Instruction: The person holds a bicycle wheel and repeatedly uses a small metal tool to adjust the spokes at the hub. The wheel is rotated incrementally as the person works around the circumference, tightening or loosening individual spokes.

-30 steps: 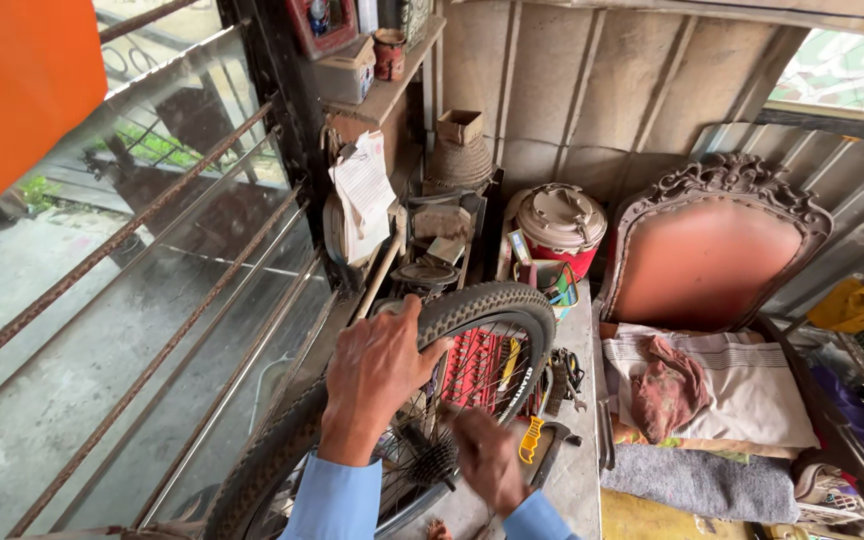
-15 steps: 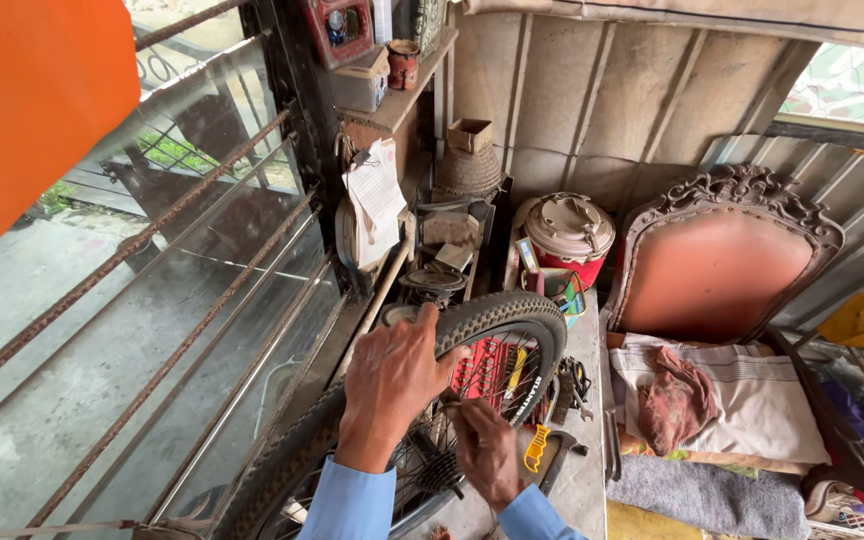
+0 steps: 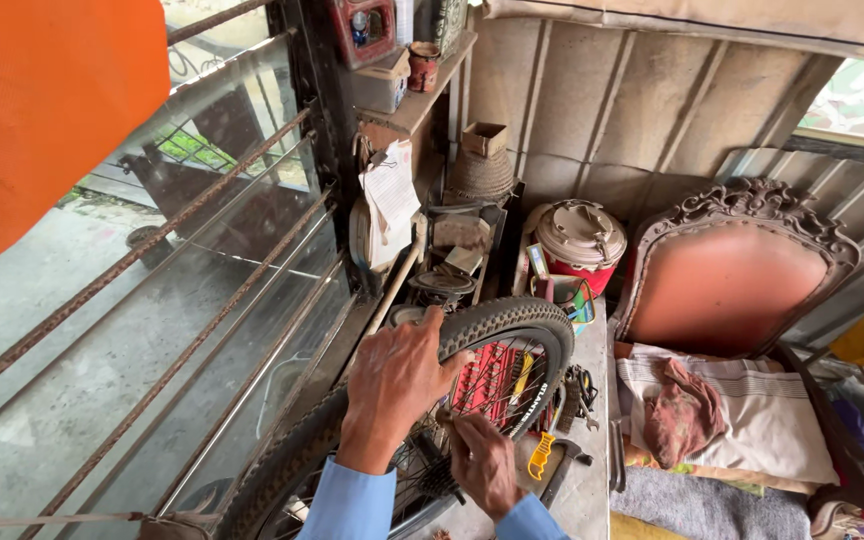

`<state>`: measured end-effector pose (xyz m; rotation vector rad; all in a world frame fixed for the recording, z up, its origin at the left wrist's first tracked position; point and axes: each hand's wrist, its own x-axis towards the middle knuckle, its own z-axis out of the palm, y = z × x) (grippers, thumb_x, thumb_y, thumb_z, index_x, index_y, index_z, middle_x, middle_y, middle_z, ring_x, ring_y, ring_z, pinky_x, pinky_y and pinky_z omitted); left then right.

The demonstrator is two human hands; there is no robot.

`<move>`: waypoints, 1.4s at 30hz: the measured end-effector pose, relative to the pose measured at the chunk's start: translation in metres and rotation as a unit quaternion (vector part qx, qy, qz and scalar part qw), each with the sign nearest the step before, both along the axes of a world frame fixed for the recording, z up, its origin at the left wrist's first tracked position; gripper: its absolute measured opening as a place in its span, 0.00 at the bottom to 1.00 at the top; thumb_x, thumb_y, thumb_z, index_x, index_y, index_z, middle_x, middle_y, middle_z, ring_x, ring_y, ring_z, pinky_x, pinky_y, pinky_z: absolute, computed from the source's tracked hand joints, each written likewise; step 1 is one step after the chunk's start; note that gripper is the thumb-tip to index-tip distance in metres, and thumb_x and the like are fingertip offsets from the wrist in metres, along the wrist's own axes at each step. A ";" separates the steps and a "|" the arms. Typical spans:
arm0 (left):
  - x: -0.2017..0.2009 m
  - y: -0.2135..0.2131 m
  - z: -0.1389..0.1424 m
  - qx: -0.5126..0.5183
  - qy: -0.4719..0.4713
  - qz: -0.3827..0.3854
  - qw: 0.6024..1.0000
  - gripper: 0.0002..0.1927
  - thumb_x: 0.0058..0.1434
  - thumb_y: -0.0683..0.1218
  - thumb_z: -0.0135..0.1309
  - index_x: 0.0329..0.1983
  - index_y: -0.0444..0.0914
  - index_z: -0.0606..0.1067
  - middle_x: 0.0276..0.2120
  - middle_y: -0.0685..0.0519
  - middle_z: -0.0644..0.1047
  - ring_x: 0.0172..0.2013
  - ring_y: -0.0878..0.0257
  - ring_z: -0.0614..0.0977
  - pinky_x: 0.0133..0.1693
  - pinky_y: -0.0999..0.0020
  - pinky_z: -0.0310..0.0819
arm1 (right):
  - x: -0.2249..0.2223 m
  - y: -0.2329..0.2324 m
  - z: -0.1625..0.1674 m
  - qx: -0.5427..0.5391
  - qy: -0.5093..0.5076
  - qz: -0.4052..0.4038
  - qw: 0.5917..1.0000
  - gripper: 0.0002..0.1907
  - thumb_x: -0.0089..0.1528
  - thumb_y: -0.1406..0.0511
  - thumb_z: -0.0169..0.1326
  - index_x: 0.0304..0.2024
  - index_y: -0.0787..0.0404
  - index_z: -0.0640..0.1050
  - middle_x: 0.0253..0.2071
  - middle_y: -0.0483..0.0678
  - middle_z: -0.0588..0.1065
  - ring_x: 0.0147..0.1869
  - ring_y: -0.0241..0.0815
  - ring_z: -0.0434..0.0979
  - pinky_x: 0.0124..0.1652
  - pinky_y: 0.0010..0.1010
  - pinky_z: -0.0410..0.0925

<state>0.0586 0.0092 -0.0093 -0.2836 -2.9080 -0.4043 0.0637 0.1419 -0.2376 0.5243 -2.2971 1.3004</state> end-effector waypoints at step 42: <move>-0.008 0.000 -0.002 -0.012 0.007 0.006 1.000 0.28 0.60 0.63 0.59 0.49 0.36 0.72 0.26 0.43 0.81 0.27 0.49 0.85 0.31 0.54 0.79 | -0.027 0.062 -0.074 -0.200 -0.235 -0.218 0.926 0.18 0.64 0.52 0.52 0.42 0.57 0.83 0.15 0.45 0.76 0.15 0.32 0.70 0.14 0.29 0.63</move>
